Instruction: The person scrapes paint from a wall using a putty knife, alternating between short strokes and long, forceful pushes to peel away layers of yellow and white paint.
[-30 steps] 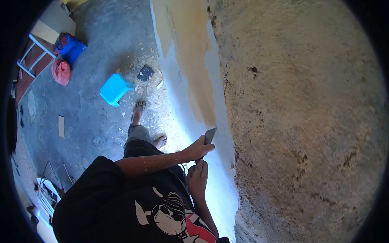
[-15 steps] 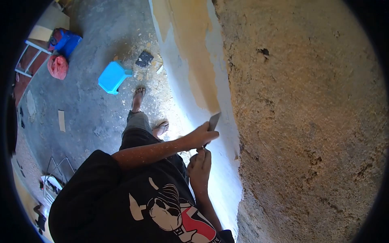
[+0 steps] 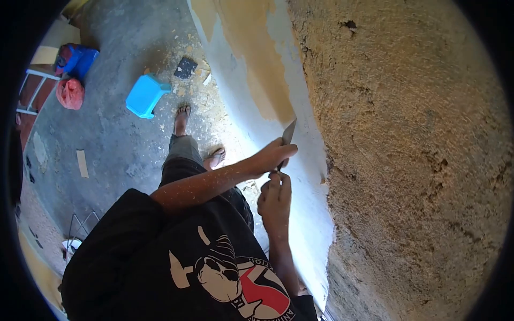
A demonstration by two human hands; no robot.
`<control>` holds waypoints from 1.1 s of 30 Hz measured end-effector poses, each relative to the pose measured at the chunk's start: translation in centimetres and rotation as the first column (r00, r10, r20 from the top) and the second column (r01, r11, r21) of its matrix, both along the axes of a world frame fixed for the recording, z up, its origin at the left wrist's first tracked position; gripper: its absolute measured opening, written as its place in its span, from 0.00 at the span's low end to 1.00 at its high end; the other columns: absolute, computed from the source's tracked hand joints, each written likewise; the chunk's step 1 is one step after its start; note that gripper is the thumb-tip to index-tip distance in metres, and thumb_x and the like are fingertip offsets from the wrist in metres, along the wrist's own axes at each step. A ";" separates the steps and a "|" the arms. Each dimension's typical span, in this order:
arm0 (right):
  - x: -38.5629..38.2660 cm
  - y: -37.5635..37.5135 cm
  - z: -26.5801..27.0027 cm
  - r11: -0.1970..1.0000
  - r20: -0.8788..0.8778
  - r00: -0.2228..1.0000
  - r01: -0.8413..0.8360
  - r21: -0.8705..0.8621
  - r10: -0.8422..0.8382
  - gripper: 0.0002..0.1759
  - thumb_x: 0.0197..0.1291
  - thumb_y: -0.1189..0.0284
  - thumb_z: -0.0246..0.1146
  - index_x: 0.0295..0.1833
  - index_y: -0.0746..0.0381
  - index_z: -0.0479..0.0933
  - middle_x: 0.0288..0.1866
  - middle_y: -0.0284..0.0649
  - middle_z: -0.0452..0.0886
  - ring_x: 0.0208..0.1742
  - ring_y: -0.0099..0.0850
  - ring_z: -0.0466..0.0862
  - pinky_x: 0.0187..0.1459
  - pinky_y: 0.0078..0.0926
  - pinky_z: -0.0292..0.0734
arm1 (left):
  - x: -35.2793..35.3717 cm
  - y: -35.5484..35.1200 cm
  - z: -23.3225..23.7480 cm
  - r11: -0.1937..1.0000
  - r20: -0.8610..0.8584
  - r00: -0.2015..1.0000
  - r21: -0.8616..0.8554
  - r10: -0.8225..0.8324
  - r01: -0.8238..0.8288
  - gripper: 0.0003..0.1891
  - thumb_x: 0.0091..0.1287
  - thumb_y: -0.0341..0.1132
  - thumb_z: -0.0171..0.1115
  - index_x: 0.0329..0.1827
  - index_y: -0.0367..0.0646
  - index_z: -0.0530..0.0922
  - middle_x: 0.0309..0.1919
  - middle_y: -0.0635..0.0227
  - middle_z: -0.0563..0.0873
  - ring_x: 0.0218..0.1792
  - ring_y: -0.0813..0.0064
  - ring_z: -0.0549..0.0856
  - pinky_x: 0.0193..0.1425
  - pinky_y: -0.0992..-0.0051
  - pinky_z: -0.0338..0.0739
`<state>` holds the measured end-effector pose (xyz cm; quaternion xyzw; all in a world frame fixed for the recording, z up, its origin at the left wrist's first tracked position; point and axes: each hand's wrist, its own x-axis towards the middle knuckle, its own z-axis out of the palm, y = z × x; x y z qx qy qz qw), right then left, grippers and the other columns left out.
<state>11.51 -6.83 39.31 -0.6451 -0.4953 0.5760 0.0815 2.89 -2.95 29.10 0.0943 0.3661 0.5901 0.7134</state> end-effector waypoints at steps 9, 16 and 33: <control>0.7 1.5 -2.3 0.975 -0.035 0.986 -0.157 0.156 0.164 0.15 0.80 0.61 0.47 0.45 0.60 0.70 0.21 0.22 0.59 0.15 0.12 0.56 0.14 0.15 0.48 | 0.9 1.8 -2.3 0.994 -0.058 0.995 -0.059 0.084 -0.088 0.19 0.68 0.50 0.57 0.24 0.49 0.70 0.16 0.76 0.69 0.18 0.82 0.66 0.21 0.74 0.61; 0.5 -0.4 -2.1 0.984 -0.161 0.971 -0.171 0.048 0.176 0.13 0.80 0.60 0.49 0.46 0.58 0.69 0.22 0.24 0.61 0.15 0.14 0.57 0.15 0.16 0.48 | -1.3 -0.6 -2.9 0.991 -0.027 0.992 -0.056 -0.123 0.121 0.24 0.72 0.58 0.57 0.30 0.46 0.73 0.14 0.75 0.71 0.11 0.81 0.67 0.12 0.78 0.56; -5.4 -4.3 -5.3 0.874 -0.669 0.568 0.242 -0.421 -0.479 0.24 0.81 0.57 0.42 0.64 0.64 0.70 0.50 0.41 0.81 0.48 0.28 0.81 0.52 0.36 0.80 | -13.4 -8.9 5.6 0.501 -0.848 0.320 0.512 0.422 0.697 0.29 0.62 0.27 0.70 0.69 0.44 0.75 0.66 0.56 0.78 0.72 0.57 0.73 0.73 0.61 0.71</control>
